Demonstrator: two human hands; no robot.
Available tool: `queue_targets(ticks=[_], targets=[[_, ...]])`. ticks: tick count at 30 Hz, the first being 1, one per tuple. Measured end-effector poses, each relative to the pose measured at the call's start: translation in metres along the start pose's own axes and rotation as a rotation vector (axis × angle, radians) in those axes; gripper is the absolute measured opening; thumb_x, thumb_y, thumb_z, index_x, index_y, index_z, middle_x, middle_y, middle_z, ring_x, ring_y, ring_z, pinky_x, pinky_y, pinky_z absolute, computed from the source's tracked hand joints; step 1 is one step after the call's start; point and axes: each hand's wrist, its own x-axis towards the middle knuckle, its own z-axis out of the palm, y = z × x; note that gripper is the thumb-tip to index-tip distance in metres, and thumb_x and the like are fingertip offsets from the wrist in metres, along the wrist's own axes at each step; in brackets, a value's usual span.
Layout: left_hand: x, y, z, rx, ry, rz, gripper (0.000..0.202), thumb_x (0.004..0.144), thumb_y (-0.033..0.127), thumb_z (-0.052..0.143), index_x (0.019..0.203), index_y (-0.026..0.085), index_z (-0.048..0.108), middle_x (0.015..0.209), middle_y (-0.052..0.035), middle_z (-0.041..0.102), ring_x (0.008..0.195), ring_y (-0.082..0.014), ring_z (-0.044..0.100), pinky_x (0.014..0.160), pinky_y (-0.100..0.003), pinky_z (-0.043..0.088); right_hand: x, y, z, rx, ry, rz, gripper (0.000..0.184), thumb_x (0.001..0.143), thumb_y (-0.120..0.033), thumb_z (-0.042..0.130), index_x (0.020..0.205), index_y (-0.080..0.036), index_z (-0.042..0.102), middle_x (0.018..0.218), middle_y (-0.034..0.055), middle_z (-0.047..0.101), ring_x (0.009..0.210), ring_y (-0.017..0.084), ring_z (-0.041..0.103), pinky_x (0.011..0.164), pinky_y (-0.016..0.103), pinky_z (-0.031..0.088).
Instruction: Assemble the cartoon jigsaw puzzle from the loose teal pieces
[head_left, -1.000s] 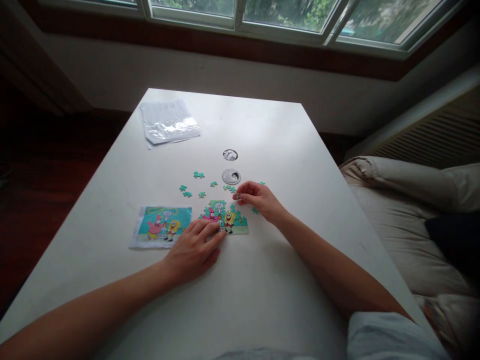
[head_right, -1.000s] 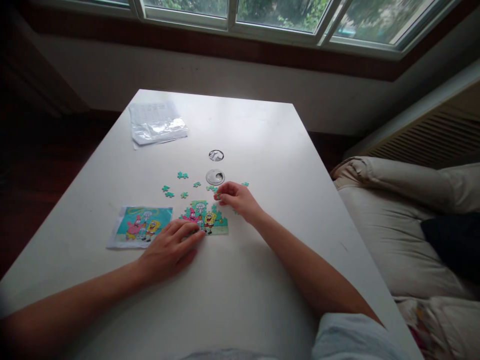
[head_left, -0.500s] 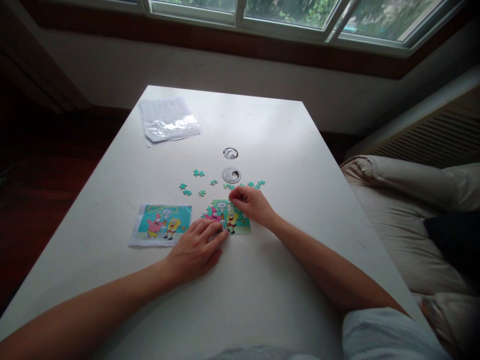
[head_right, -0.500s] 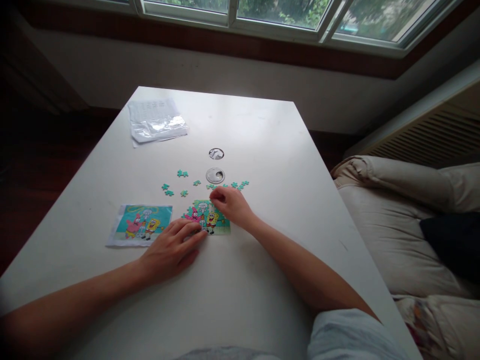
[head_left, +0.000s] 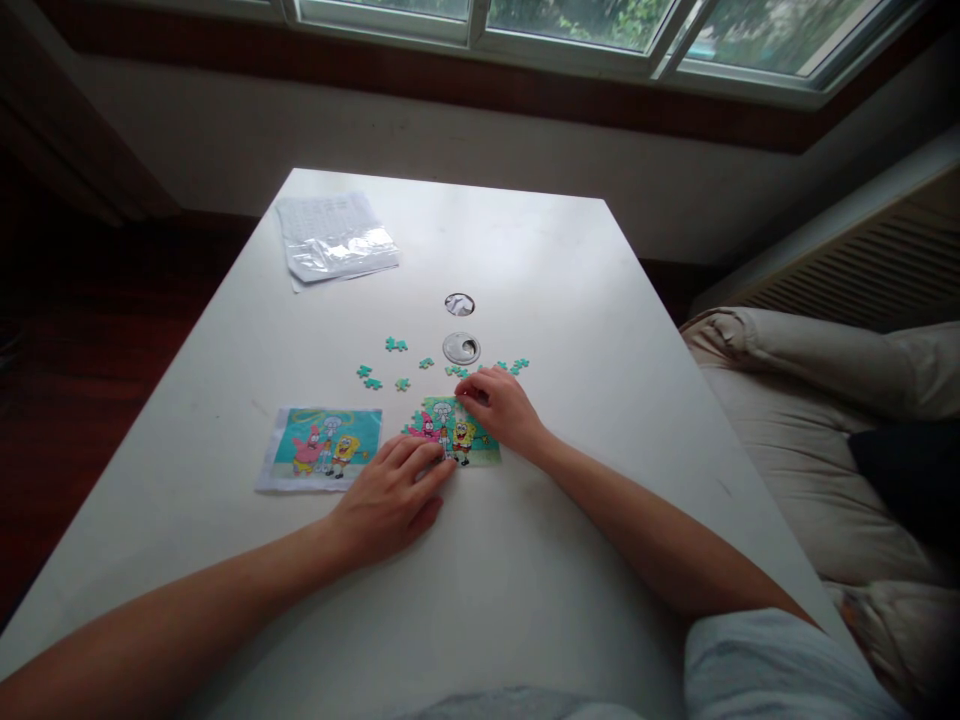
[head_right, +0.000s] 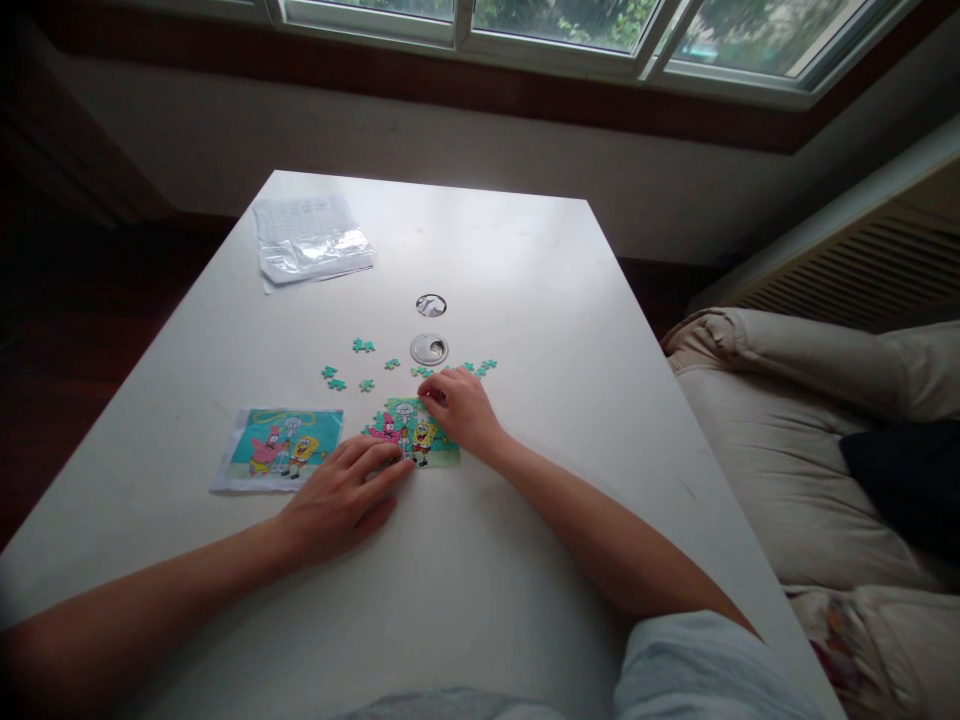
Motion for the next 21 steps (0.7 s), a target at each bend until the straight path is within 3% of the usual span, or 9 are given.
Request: queue_targets(ticks=[13, 21], targets=[[-0.001, -0.001, -0.001, -0.007, -0.016, 0.009, 0.041, 0.094, 0.023, 0.055, 0.135, 0.018, 0.055, 0.131, -0.0138, 0.057, 0.122, -0.0303, 0.05, 0.108, -0.051, 0.044, -0.003, 0.007, -0.016, -0.031, -0.119, -0.099, 0.013, 0.089, -0.025, 0.068, 0.102, -0.024, 0.07, 0.088, 0.004, 0.063, 0.089, 0.021, 0.053, 0.083, 0.034, 0.041], [-0.001, -0.001, -0.001, -0.013, -0.015, 0.001, 0.043, 0.092, 0.022, 0.057, 0.134, 0.018, 0.056, 0.131, -0.0141, 0.057, 0.121, -0.0303, 0.051, 0.107, -0.051, 0.045, -0.004, 0.002, -0.013, -0.113, -0.119, -0.123, 0.01, 0.091, -0.031, 0.068, 0.097, -0.023, 0.071, 0.089, 0.006, 0.06, 0.091, 0.022, 0.05, 0.084, 0.035, 0.041]])
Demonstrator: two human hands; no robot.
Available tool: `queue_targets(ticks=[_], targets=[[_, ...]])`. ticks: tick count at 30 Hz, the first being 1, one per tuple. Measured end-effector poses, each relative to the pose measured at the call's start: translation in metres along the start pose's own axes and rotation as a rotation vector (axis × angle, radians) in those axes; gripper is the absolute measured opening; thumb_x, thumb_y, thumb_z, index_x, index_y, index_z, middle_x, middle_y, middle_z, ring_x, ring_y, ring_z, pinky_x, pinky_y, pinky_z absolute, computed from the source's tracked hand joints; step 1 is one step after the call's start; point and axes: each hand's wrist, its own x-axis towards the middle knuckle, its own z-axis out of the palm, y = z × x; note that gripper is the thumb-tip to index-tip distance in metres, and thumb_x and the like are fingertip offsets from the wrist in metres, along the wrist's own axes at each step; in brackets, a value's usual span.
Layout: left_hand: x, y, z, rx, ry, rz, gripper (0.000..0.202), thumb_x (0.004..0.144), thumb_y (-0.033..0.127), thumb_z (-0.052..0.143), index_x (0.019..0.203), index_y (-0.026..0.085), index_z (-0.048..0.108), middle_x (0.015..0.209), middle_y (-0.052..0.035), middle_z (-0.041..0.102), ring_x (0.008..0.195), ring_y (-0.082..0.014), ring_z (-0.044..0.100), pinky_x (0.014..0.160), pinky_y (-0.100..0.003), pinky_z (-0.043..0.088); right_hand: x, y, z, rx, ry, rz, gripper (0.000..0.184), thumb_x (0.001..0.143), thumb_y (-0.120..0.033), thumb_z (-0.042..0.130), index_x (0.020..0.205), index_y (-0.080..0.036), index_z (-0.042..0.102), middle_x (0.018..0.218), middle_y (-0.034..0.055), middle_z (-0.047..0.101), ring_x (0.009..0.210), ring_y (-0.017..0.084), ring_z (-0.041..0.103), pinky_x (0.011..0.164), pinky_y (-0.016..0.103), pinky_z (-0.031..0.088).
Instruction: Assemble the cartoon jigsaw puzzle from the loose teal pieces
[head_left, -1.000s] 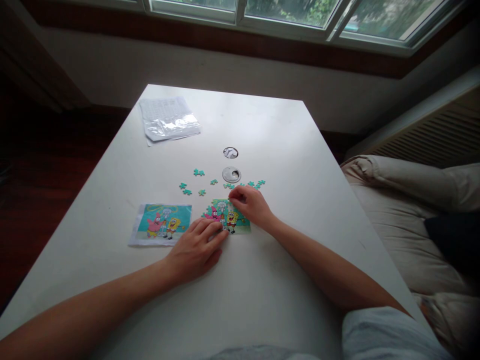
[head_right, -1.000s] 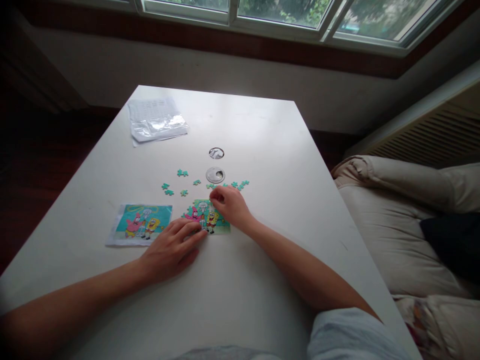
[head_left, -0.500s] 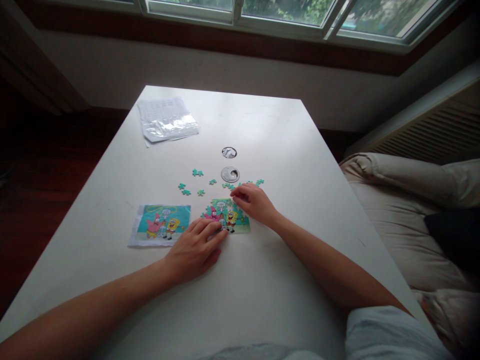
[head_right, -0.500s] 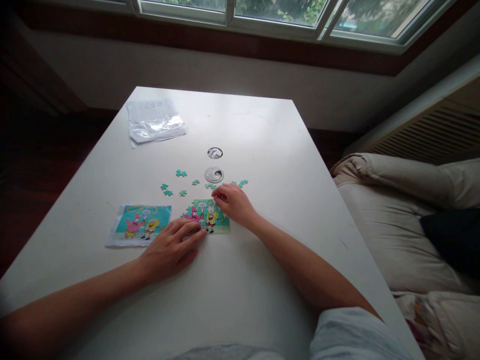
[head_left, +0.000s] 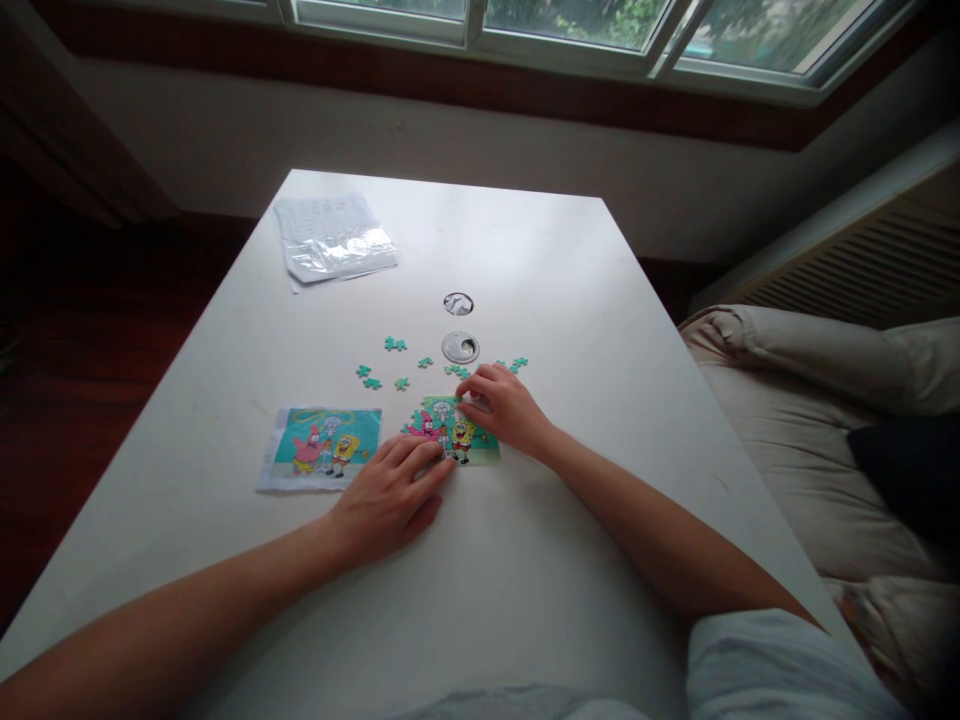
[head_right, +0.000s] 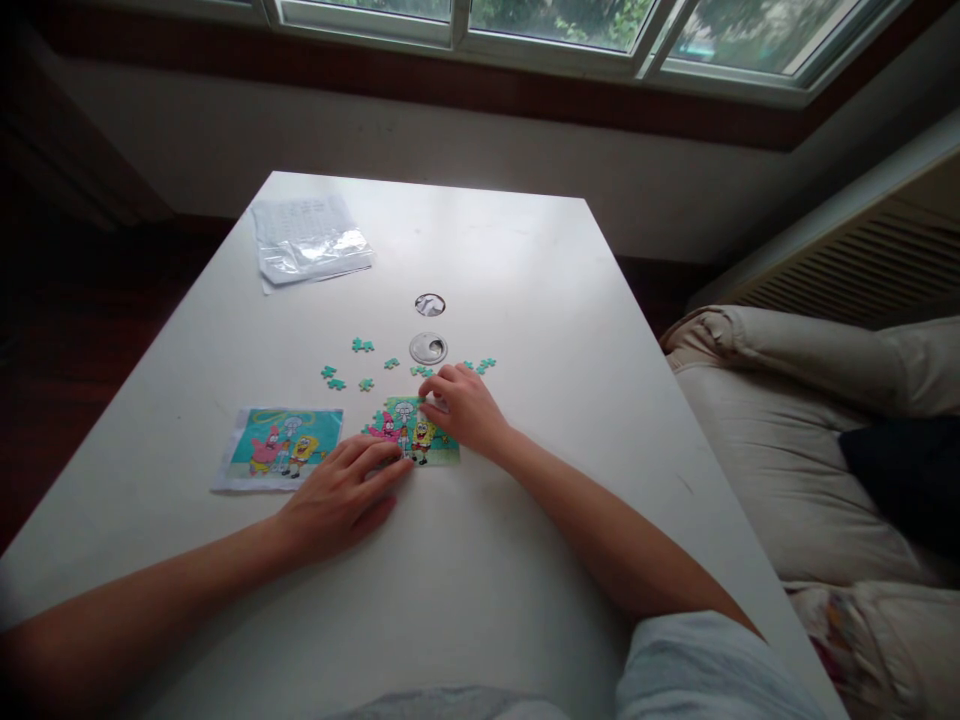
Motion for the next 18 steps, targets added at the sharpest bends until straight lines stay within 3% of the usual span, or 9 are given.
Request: queue_targets(ticks=[18], targets=[[0.0006, 0.0003, -0.0009, -0.006, 0.008, 0.004, 0.042, 0.092, 0.023, 0.056, 0.134, 0.02, 0.055, 0.13, -0.0137, 0.058, 0.121, -0.0302, 0.051, 0.107, -0.051, 0.045, -0.0007, -0.0001, 0.0009, -0.042, 0.0, -0.021, 0.009, 0.092, -0.024, 0.064, 0.099, -0.023, 0.07, 0.093, 0.0068, 0.06, 0.093, 0.023, 0.05, 0.086, 0.036, 0.042]])
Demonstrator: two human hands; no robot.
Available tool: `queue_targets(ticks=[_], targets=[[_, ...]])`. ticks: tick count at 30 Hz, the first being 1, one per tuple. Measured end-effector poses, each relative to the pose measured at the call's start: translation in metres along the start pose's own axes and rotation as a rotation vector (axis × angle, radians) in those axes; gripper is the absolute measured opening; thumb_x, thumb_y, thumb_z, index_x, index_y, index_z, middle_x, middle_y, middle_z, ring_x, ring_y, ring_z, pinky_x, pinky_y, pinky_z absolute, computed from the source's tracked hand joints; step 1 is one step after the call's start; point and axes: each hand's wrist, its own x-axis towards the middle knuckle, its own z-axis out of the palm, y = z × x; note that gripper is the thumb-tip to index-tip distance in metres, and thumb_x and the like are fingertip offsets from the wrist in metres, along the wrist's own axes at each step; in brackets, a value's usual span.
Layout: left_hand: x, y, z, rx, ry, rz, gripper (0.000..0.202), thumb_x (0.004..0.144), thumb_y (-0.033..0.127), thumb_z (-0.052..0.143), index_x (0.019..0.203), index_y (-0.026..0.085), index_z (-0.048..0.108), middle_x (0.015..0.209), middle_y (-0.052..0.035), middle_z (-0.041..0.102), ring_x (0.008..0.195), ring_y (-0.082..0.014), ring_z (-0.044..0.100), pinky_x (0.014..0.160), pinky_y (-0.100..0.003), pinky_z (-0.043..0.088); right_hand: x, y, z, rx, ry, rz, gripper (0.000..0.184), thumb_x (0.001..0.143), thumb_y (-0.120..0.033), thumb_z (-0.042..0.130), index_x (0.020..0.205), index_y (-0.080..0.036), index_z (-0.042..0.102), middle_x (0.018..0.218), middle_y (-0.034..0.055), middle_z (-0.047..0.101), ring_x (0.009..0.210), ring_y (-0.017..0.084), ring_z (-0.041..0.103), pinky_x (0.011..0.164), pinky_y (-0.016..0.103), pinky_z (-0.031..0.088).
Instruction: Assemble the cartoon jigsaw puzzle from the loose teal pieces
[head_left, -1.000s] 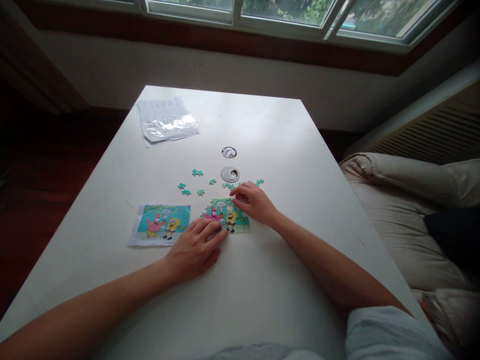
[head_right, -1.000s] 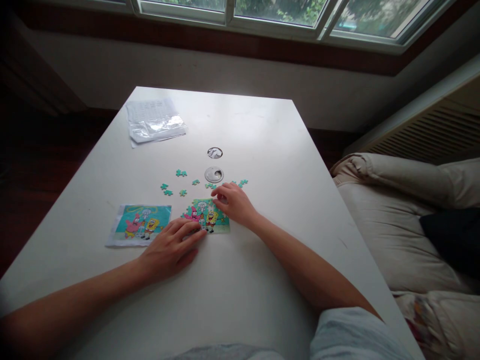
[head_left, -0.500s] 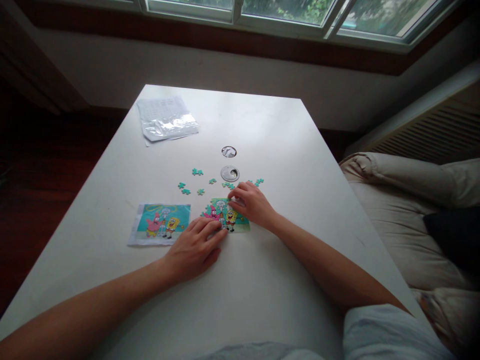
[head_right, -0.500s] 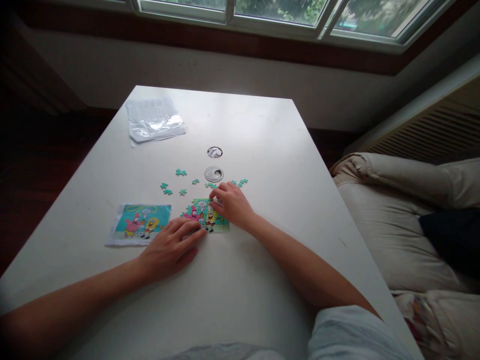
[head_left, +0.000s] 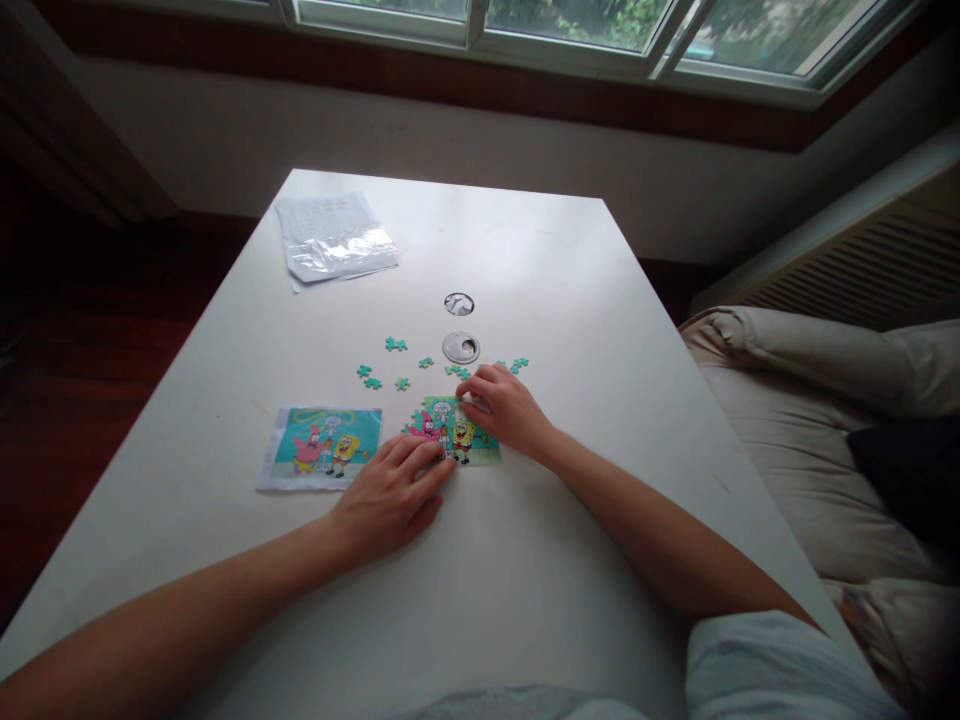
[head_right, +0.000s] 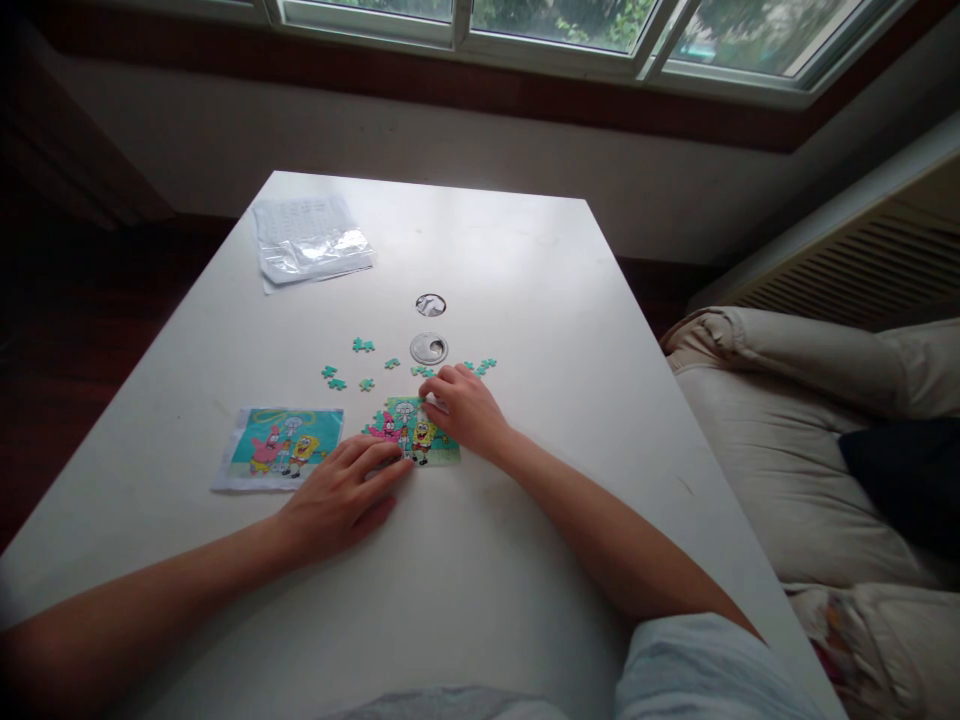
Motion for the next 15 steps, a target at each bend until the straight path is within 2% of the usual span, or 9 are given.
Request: queue_targets(ticks=[15], targets=[[0.0004, 0.0003, 0.0003, 0.008, 0.004, -0.001, 0.042, 0.092, 0.023, 0.057, 0.134, 0.019, 0.056, 0.13, -0.0141, 0.058, 0.12, -0.0301, 0.051, 0.106, -0.051, 0.046, -0.0011, -0.0022, -0.001, -0.003, -0.001, -0.011, 0.013, 0.091, -0.03, 0.067, 0.103, -0.024, 0.07, 0.096, 0.0075, 0.061, 0.095, 0.024, 0.05, 0.085, 0.037, 0.042]])
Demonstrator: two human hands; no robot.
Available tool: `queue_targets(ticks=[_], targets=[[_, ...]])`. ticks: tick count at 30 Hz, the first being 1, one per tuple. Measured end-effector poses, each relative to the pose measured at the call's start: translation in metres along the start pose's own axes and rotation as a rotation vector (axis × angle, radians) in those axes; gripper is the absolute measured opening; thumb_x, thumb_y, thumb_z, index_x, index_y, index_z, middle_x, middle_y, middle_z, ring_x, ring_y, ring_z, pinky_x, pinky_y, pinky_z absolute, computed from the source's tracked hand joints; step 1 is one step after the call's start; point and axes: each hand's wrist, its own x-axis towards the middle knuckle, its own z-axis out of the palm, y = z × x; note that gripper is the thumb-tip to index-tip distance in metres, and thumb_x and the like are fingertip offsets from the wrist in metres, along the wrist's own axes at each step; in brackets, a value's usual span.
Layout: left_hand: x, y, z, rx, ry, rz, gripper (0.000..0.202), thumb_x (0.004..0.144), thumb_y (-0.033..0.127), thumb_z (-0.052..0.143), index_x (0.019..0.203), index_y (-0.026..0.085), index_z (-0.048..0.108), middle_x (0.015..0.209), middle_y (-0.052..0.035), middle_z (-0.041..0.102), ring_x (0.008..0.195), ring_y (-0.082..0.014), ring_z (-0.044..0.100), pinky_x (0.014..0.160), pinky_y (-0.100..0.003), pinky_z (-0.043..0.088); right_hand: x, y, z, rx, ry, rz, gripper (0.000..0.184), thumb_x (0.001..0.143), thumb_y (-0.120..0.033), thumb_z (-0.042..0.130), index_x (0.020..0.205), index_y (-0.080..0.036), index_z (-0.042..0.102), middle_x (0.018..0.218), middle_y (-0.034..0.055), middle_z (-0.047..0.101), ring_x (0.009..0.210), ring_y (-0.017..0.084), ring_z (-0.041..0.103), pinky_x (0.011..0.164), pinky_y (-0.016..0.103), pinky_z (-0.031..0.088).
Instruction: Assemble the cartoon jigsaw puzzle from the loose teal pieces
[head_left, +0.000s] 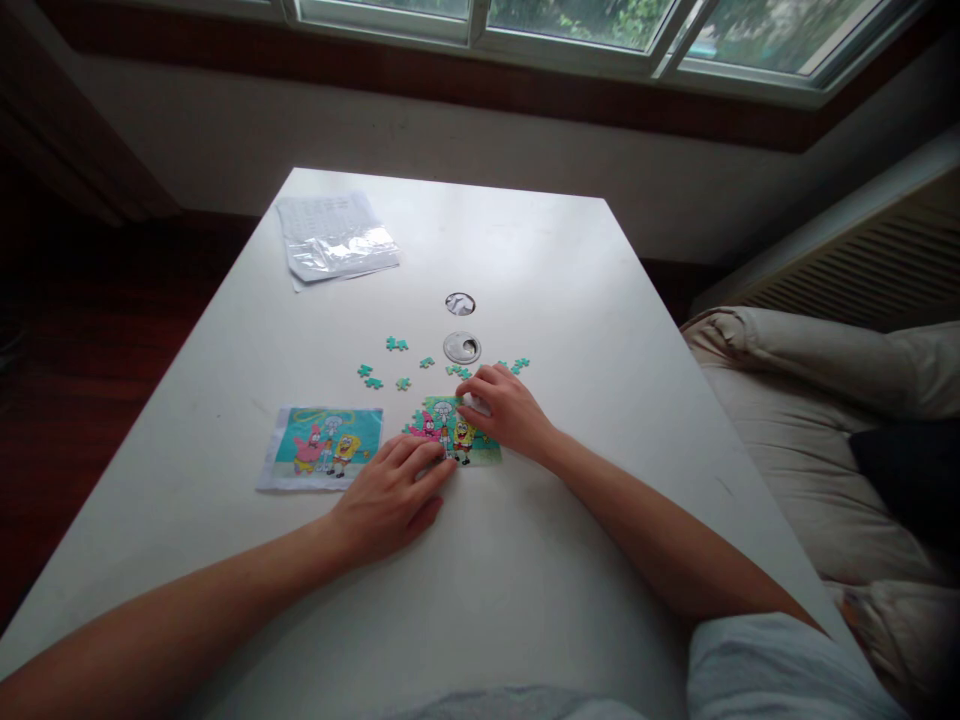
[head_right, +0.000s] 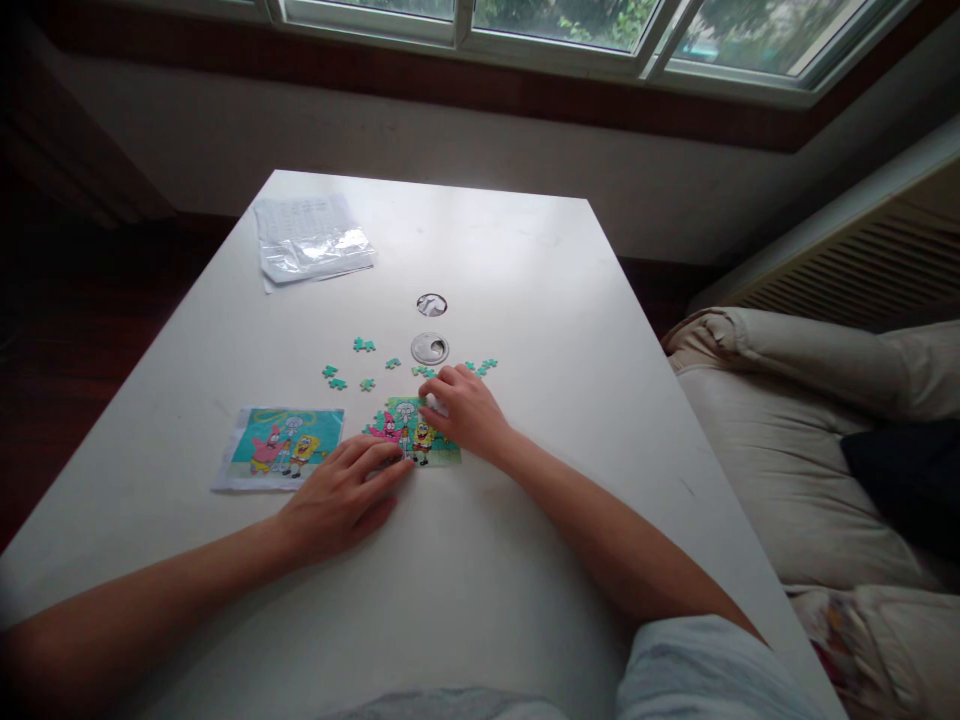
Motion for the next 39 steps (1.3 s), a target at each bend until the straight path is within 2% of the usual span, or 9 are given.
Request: queue_targets(ticks=[39], targets=[[-0.001, -0.0006, -0.0004, 0.004, 0.001, 0.006, 0.042, 0.092, 0.023, 0.057, 0.134, 0.018, 0.056, 0.131, -0.0145, 0.058, 0.122, -0.0302, 0.051, 0.107, -0.05, 0.046, 0.0002, -0.0003, 0.0013, -0.024, 0.011, -0.023, 0.013, 0.092, -0.028, 0.066, 0.103, -0.023, 0.069, 0.097, 0.0076, 0.061, 0.096, 0.024, 0.051, 0.087, 0.037, 0.045]])
